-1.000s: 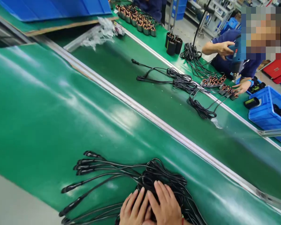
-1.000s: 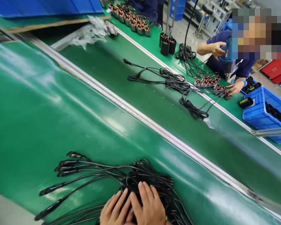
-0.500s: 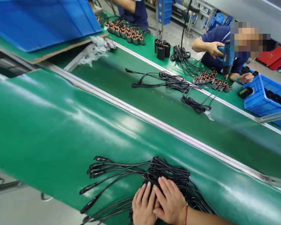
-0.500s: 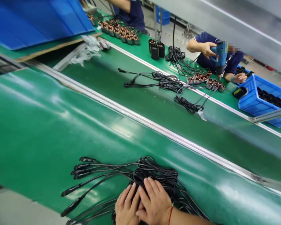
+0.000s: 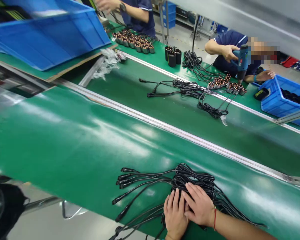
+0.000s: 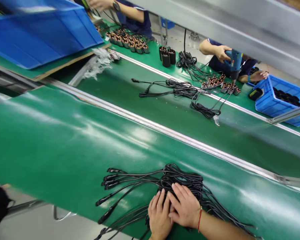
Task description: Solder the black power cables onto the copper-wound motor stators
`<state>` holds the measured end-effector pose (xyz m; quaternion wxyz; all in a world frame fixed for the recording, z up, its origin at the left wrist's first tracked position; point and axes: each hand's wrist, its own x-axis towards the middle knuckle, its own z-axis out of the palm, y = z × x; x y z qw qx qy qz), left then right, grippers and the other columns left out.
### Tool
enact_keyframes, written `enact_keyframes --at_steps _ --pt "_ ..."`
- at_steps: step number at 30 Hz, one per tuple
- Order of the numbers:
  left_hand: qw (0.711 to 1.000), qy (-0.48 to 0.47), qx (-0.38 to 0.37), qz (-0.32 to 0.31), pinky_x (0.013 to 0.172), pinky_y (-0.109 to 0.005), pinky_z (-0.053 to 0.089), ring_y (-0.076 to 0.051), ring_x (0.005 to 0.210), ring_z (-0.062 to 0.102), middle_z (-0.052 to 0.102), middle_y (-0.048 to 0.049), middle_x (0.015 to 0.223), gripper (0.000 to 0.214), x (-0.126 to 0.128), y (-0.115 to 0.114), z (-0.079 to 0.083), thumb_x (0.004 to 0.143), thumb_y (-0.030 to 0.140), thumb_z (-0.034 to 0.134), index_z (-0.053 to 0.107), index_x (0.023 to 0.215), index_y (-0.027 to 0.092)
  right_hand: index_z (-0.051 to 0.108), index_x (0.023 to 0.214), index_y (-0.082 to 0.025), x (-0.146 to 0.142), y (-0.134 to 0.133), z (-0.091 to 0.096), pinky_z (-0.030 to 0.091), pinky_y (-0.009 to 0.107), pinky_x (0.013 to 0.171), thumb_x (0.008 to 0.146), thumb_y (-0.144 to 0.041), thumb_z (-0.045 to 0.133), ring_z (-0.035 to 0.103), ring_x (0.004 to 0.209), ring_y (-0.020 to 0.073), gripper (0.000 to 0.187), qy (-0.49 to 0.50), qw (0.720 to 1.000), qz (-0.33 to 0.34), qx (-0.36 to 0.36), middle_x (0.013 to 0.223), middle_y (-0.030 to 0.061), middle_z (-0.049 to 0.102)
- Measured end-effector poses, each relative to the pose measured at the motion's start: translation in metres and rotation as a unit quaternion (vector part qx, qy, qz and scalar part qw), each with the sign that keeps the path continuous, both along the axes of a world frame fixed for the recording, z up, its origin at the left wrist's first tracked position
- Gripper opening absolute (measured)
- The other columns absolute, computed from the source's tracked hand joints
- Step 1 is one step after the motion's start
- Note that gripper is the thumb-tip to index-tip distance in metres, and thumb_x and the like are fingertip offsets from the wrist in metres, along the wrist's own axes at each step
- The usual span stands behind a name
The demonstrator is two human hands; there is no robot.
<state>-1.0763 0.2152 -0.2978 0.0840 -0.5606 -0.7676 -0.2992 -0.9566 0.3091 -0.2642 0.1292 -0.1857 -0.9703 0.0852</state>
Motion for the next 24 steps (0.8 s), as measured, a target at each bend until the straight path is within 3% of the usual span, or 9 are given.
enact_keyframes --at_steps 6,10,14,18,21,22,24 --pt "1.0 0.003 -0.025 -0.015 0.106 -0.045 0.033 -0.028 0.121 0.048 0.064 -0.0121 0.119 0.031 0.011 -0.016 0.021 0.086 0.02 0.05 0.067 0.111 0.016 0.053 0.132 -0.021 0.006 -0.013 0.019 0.045 0.038 0.099 0.097 -0.043 0.041 0.046 0.129 0.0216 0.043 -0.008 0.997 -0.058 -0.044 0.143 0.008 0.048" --pt "0.999 0.03 -0.033 -0.008 0.104 -0.046 0.035 -0.028 0.12 0.049 0.064 -0.0122 0.12 0.03 0.025 -0.024 0.039 0.086 0.019 0.054 0.068 0.111 0.015 0.056 0.128 -0.026 0.014 -0.019 0.042 0.046 0.037 0.097 0.095 -0.037 0.047 0.052 0.123 0.019 0.036 0.007 0.993 -0.087 -0.075 0.139 0.0042 0.053" --pt "0.996 0.058 -0.058 -0.03 0.099 -0.046 0.04 -0.03 0.12 0.049 0.062 -0.013 0.124 0.034 0.041 -0.03 0.05 0.086 0.018 0.055 0.065 0.118 0.016 0.05 0.132 -0.021 0.048 -0.028 0.063 0.046 0.037 0.1 0.096 -0.035 0.044 0.052 0.123 0.0181 0.039 0.046 0.983 -0.151 -0.093 0.137 0.0071 0.054" --pt "0.995 0.037 -0.082 -0.048 0.102 -0.052 0.038 -0.034 0.129 0.04 0.051 -0.0198 0.135 0.04 0.06 -0.033 0.061 0.089 0.021 0.052 0.056 0.127 0.01 0.035 0.14 -0.016 0.137 -0.05 0.062 0.049 0.042 0.098 0.096 -0.035 0.042 0.051 0.124 0.0231 0.049 0.078 0.947 -0.295 -0.102 0.136 0.0156 0.05" --pt "0.998 0.03 -0.042 -0.038 0.107 -0.06 0.03 -0.039 0.14 0.024 0.034 -0.0285 0.145 0.053 0.091 -0.016 0.076 0.088 0.025 0.053 0.043 0.135 0.002 0.03 0.141 -0.012 0.231 -0.079 0.055 0.055 0.034 0.078 0.098 -0.03 0.039 0.064 0.093 0.0192 0.047 0.084 0.904 -0.407 -0.099 0.114 0.0148 0.06" --pt "0.997 0.029 -0.032 -0.062 0.108 -0.06 0.028 -0.039 0.141 0.022 0.032 -0.0284 0.145 0.054 0.108 -0.006 0.082 0.088 0.025 0.053 0.041 0.136 0.003 0.032 0.139 -0.011 0.263 -0.091 0.052 0.055 0.032 0.071 0.099 -0.029 0.038 0.064 0.083 0.0178 0.044 0.082 0.892 -0.433 -0.095 0.104 0.0128 0.062" --pt "0.981 0.022 -0.068 -0.181 0.11 -0.057 0.027 -0.036 0.14 0.025 0.035 -0.0251 0.145 0.05 0.152 0.02 0.092 0.088 0.022 0.05 0.042 0.135 0.007 0.045 0.127 -0.013 0.321 -0.117 0.045 0.052 0.029 0.063 0.098 -0.028 0.04 0.062 0.074 0.0169 0.033 0.073 0.882 -0.457 -0.088 0.095 0.0097 0.062"
